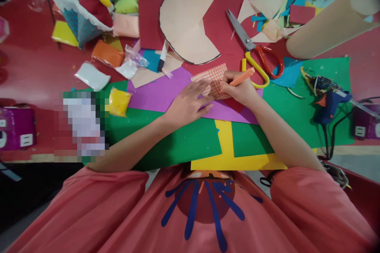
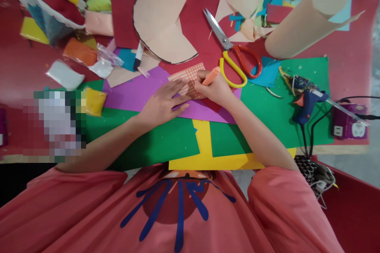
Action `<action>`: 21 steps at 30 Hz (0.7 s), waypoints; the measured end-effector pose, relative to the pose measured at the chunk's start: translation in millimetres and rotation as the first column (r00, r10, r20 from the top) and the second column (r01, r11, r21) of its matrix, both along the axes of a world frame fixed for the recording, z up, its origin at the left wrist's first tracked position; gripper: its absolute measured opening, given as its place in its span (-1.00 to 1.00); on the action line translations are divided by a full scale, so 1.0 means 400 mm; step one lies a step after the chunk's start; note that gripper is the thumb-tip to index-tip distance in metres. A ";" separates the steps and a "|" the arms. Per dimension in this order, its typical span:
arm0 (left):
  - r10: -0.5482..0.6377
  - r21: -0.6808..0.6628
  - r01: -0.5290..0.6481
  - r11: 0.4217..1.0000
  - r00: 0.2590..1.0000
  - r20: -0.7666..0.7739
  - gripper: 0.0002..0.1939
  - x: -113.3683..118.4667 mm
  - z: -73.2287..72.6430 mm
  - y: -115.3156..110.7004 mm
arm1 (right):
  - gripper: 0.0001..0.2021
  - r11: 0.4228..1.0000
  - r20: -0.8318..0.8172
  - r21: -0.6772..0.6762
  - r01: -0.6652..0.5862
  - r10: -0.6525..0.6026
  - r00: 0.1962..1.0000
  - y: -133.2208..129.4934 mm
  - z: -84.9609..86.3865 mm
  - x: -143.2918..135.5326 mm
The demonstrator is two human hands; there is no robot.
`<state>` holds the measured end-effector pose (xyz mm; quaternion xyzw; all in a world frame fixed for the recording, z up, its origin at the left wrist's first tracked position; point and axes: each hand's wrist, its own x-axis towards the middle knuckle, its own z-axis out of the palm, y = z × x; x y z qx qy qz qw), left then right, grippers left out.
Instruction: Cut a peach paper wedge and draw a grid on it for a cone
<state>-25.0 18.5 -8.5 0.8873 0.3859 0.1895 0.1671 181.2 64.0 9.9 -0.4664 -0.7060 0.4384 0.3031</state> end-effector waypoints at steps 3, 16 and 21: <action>0.003 -0.008 -0.003 1.000 1.000 0.002 -0.65 0.000 -0.001 0.000 | -0.69 1.000 0.015 0.018 -0.013 0.013 1.000 -0.002 0.005 0.001; -0.002 0.045 0.003 0.999 1.000 -0.016 -0.63 0.001 0.000 0.001 | -0.73 0.996 -0.011 -0.047 -0.075 0.074 0.997 0.002 0.009 0.009; 0.000 0.048 0.002 0.999 0.999 -0.034 -0.67 0.000 0.001 0.002 | -0.74 0.994 -0.181 -0.105 0.019 -0.038 0.983 0.007 0.008 0.013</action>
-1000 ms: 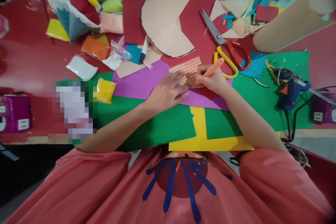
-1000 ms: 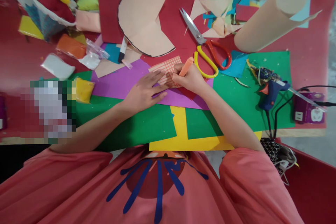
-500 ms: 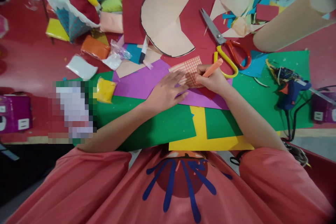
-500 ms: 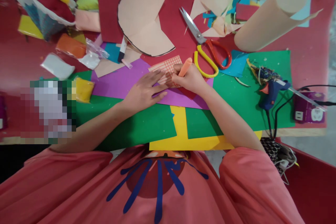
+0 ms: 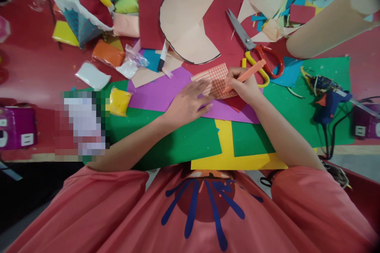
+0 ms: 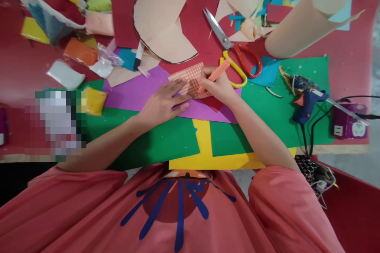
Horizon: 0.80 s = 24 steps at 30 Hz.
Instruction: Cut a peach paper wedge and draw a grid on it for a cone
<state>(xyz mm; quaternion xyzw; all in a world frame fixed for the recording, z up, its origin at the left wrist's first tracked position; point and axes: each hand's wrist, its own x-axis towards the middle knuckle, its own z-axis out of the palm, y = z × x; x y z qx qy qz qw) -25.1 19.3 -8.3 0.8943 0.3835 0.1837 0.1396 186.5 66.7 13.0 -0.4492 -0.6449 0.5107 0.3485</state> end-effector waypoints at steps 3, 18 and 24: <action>-0.036 -0.010 0.036 0.999 0.999 -0.009 -0.68 0.000 0.003 -0.002 | -0.72 0.996 -0.066 0.062 0.060 -0.056 0.996 -0.004 0.006 -0.002; -0.184 0.037 0.183 0.982 0.982 0.033 -0.69 0.016 0.010 -0.019 | -0.79 0.995 -0.001 0.099 0.022 -0.022 1.000 -0.007 -0.003 -0.008; -0.154 -0.006 0.155 0.988 0.986 0.059 -0.69 0.018 0.008 -0.022 | -0.76 0.989 0.039 0.094 0.115 -0.119 0.992 -0.013 -0.001 -0.010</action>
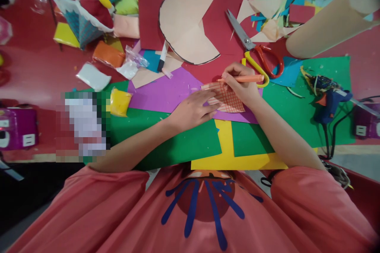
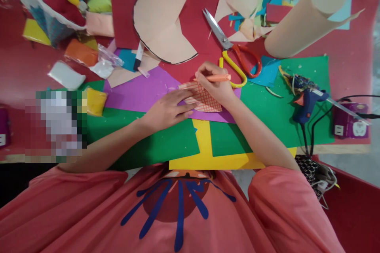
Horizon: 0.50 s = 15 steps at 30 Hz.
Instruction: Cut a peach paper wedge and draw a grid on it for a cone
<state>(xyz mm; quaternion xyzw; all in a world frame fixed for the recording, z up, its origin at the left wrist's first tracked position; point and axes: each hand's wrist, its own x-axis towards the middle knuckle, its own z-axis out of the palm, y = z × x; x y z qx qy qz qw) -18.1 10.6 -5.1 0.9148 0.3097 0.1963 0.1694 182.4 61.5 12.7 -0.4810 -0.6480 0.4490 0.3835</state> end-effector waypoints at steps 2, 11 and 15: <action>-0.005 0.007 0.004 1.000 1.000 0.014 -0.69 0.001 0.000 0.000 | -0.74 0.999 0.025 0.021 0.035 -0.036 0.999 -0.002 0.001 0.000; -0.006 -0.019 0.006 1.000 1.000 0.002 -0.69 0.001 0.004 0.001 | -0.71 0.998 0.084 0.045 0.044 -0.048 0.995 -0.003 -0.003 -0.004; -0.003 -0.014 0.003 1.000 1.000 -0.005 -0.70 0.003 0.008 0.001 | -0.69 0.999 0.102 0.029 0.040 -0.042 0.994 -0.003 0.001 -0.007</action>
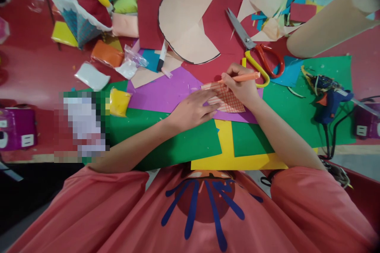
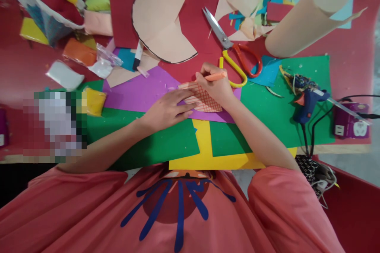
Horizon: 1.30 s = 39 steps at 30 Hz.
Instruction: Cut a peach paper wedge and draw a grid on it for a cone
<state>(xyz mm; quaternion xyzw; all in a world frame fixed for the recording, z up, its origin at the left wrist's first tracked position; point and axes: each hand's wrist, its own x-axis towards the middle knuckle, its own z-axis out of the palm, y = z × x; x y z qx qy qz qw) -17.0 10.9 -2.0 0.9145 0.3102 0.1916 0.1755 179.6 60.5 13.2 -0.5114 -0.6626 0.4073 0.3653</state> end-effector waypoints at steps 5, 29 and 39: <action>-0.015 0.031 0.014 0.999 0.999 0.034 -0.69 0.000 -0.004 0.001 | -0.68 1.000 0.048 -0.025 0.006 -0.005 0.999 0.003 0.007 -0.004; -0.009 0.186 0.017 0.982 0.999 -0.042 -0.72 0.000 0.004 -0.005 | -0.68 0.999 -0.094 -0.010 -0.036 0.035 0.995 0.002 -0.007 0.003; 0.026 0.166 -0.006 0.986 0.993 -0.114 -0.63 -0.021 0.003 0.012 | -0.81 0.995 -0.070 0.096 -0.011 0.018 0.997 -0.007 -0.002 0.012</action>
